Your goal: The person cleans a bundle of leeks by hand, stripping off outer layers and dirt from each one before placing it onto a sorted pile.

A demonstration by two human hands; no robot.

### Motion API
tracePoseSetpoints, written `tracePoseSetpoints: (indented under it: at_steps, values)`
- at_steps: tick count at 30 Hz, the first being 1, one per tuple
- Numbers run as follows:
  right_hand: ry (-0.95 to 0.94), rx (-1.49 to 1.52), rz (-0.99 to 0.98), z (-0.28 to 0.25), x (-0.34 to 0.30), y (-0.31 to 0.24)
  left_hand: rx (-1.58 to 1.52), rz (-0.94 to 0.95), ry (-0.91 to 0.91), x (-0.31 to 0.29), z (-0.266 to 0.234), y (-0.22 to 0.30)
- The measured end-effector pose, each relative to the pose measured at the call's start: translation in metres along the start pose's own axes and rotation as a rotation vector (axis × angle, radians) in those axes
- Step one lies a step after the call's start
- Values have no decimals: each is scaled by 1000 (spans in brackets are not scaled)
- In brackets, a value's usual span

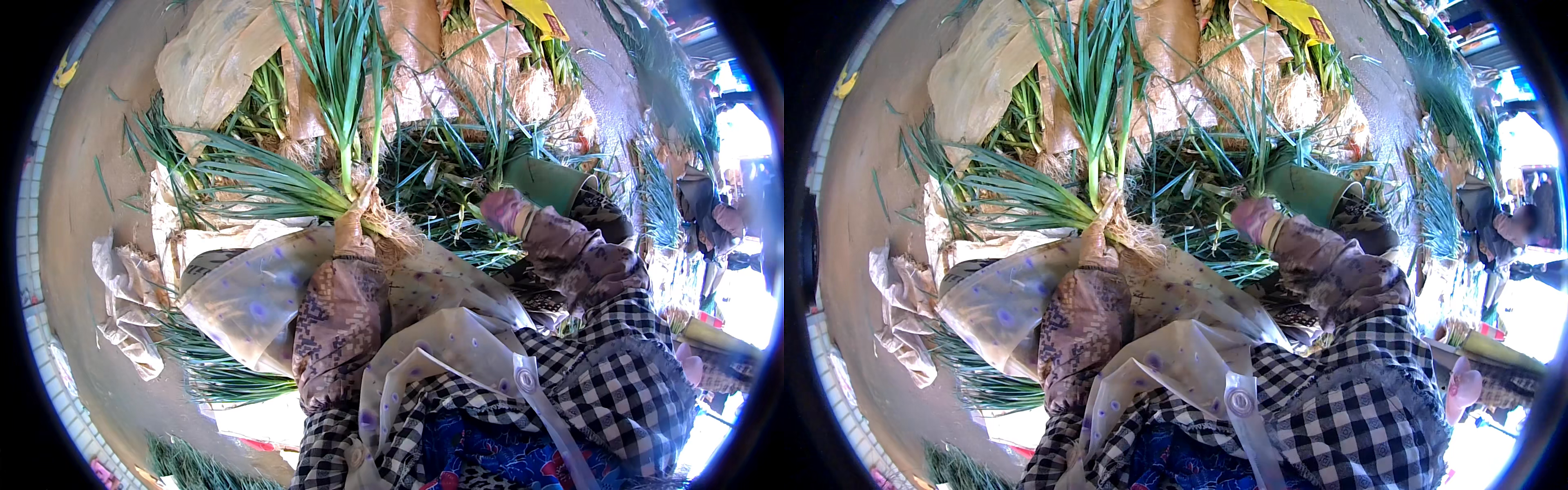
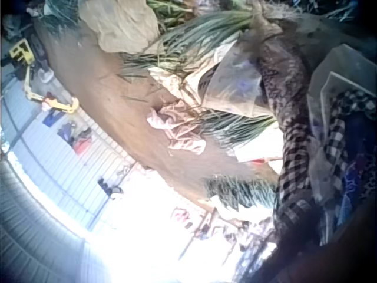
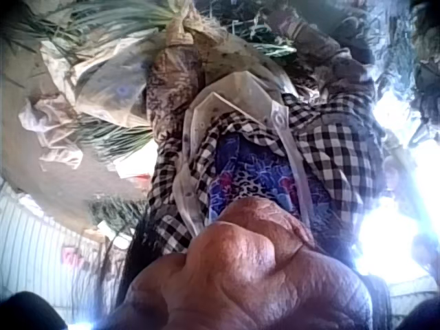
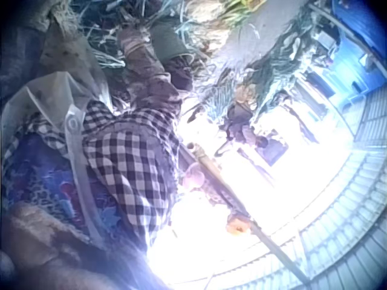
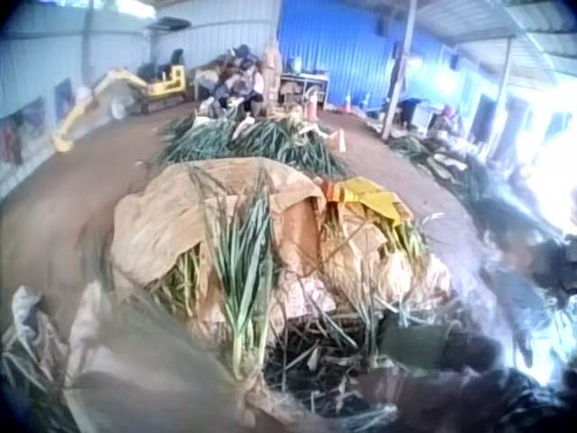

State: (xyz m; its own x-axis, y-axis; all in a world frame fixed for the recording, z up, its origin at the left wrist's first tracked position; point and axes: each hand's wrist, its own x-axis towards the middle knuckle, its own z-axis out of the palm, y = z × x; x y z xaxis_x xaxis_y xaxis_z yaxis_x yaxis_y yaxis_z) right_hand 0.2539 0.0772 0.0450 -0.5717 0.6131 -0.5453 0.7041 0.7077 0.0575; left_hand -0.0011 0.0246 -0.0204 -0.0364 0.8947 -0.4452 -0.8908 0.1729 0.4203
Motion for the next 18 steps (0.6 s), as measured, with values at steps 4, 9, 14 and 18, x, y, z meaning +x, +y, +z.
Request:
tracePoseSetpoints:
  at_steps: [4, 9, 14, 18]
  values:
    - [216, 392, -38, 43, 1, -2, 83, -53, 55, -13, 21, -1]
    - [44, 1735, 71, -45, 54, -58, 258, -2, 51, -15, 3, -4]
    - [553, 1080, -408, -34, 64, -83, 187, -184, 162, -1, -15, 0]
    - [-23, 992, -560, -29, 28, -81, 107, -325, 190, -2, -17, 7]
